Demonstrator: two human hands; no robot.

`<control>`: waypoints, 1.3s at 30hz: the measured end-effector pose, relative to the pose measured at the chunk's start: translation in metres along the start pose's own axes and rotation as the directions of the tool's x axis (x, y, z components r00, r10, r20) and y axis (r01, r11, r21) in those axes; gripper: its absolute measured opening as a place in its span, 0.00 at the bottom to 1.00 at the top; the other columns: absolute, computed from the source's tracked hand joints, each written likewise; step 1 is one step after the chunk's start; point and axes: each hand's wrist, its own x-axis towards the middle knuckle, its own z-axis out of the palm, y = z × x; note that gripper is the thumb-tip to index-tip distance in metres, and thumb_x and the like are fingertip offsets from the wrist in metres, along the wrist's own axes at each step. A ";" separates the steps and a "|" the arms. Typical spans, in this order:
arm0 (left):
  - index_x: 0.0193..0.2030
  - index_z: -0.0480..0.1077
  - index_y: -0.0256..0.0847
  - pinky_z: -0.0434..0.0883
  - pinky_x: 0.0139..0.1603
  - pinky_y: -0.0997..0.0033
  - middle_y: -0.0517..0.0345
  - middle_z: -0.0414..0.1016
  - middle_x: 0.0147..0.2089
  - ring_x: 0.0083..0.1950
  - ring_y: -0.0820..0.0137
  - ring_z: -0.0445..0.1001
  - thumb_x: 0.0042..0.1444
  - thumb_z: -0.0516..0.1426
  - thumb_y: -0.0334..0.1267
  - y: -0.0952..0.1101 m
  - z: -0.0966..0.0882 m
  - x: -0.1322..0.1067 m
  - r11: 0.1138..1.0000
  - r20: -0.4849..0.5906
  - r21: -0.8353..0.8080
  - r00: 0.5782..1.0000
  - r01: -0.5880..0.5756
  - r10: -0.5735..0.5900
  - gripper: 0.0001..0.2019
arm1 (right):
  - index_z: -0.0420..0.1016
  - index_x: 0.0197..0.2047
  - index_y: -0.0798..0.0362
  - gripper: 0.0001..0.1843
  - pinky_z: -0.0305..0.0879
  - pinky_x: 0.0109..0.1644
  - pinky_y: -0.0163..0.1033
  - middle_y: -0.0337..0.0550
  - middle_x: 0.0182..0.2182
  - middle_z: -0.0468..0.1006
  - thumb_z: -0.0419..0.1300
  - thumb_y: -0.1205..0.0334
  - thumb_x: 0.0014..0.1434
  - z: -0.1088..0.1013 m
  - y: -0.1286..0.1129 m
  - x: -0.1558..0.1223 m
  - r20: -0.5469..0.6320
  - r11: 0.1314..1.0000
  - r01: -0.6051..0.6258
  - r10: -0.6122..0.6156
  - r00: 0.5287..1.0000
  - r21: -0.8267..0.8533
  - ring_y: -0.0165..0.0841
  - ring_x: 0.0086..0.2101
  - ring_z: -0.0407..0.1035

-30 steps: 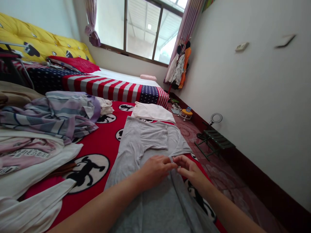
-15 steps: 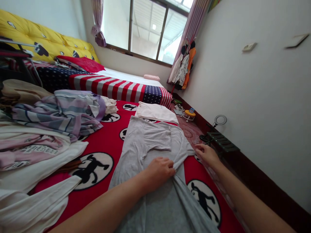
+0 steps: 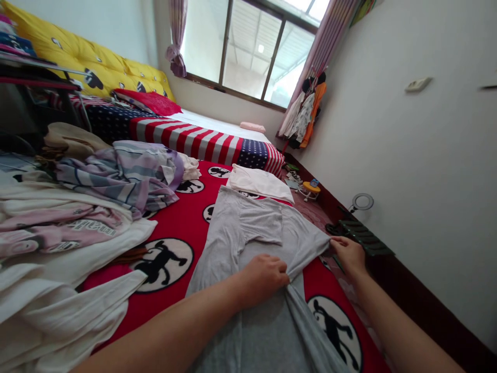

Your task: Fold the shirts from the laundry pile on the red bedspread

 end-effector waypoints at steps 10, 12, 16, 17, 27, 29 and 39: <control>0.37 0.71 0.43 0.61 0.35 0.69 0.62 0.74 0.36 0.38 0.69 0.71 0.60 0.54 0.36 0.002 -0.013 -0.006 0.999 -0.040 -0.007 0.998 -0.041 0.040 0.05 | 0.78 0.35 0.56 0.13 0.66 0.51 0.44 0.54 0.45 0.78 0.56 0.59 0.51 0.043 -0.137 -0.010 -0.191 0.830 0.550 -0.526 0.828 0.098 0.41 0.46 0.72; 0.37 0.72 0.43 0.62 0.35 0.69 0.60 0.74 0.35 0.37 0.69 0.71 0.60 0.54 0.35 0.002 -0.017 -0.009 0.997 -0.040 -0.018 0.996 -0.081 0.081 0.05 | 0.78 0.36 0.55 0.11 0.64 0.55 0.44 0.52 0.49 0.76 0.56 0.61 0.54 0.066 -0.174 -0.029 -0.090 0.733 0.664 -0.659 0.747 0.144 0.40 0.50 0.69; 0.40 0.73 0.42 0.64 0.36 0.69 0.57 0.76 0.35 0.38 0.68 0.73 0.60 0.55 0.42 -0.003 -0.019 -0.014 0.983 -0.075 -0.080 0.984 -0.165 0.159 0.09 | 0.78 0.41 0.51 0.12 0.60 0.59 0.45 0.50 0.55 0.72 0.59 0.65 0.53 0.093 -0.209 -0.073 0.291 0.653 0.726 -0.753 0.590 0.217 0.40 0.54 0.67; 0.41 0.73 0.41 0.65 0.36 0.69 0.56 0.76 0.35 0.38 0.67 0.74 0.59 0.55 0.45 -0.004 -0.018 -0.015 0.982 -0.094 -0.094 0.984 -0.162 0.153 0.11 | 0.78 0.42 0.51 0.12 0.61 0.58 0.45 0.49 0.54 0.73 0.59 0.65 0.53 0.093 -0.208 -0.082 0.320 0.660 0.717 -0.745 0.586 0.224 0.39 0.53 0.67; 0.45 0.72 0.42 0.69 0.37 0.70 0.56 0.77 0.39 0.41 0.65 0.76 0.61 0.52 0.39 -0.023 -0.024 -0.017 0.888 -0.139 -0.109 0.878 0.446 -0.458 0.10 | 0.74 0.41 0.52 0.15 0.65 0.38 0.36 0.43 0.35 0.79 0.56 0.51 0.57 -0.015 -0.118 -0.138 0.621 0.915 0.403 -0.295 0.726 -0.035 0.33 0.32 0.72; 0.49 0.70 0.44 0.70 0.40 0.69 0.57 0.76 0.43 0.44 0.65 0.75 0.60 0.52 0.37 -0.028 -0.024 -0.018 0.849 -0.143 -0.153 0.838 0.507 -0.526 0.12 | 0.73 0.44 0.51 0.17 0.62 0.34 0.36 0.40 0.33 0.78 0.58 0.50 0.55 -0.033 -0.109 -0.157 0.699 0.904 0.398 -0.183 0.691 -0.157 0.33 0.31 0.71; 0.53 0.71 0.50 0.69 0.40 0.72 0.57 0.74 0.43 0.44 0.66 0.74 0.58 0.54 0.34 -0.030 -0.020 -0.020 0.822 -0.020 -0.084 0.824 0.563 -0.566 0.16 | 0.69 0.35 0.48 0.07 0.58 0.36 0.34 0.39 0.35 0.76 0.57 0.61 0.50 -0.064 -0.089 -0.208 0.718 0.865 0.397 -0.064 0.693 -0.306 0.33 0.35 0.70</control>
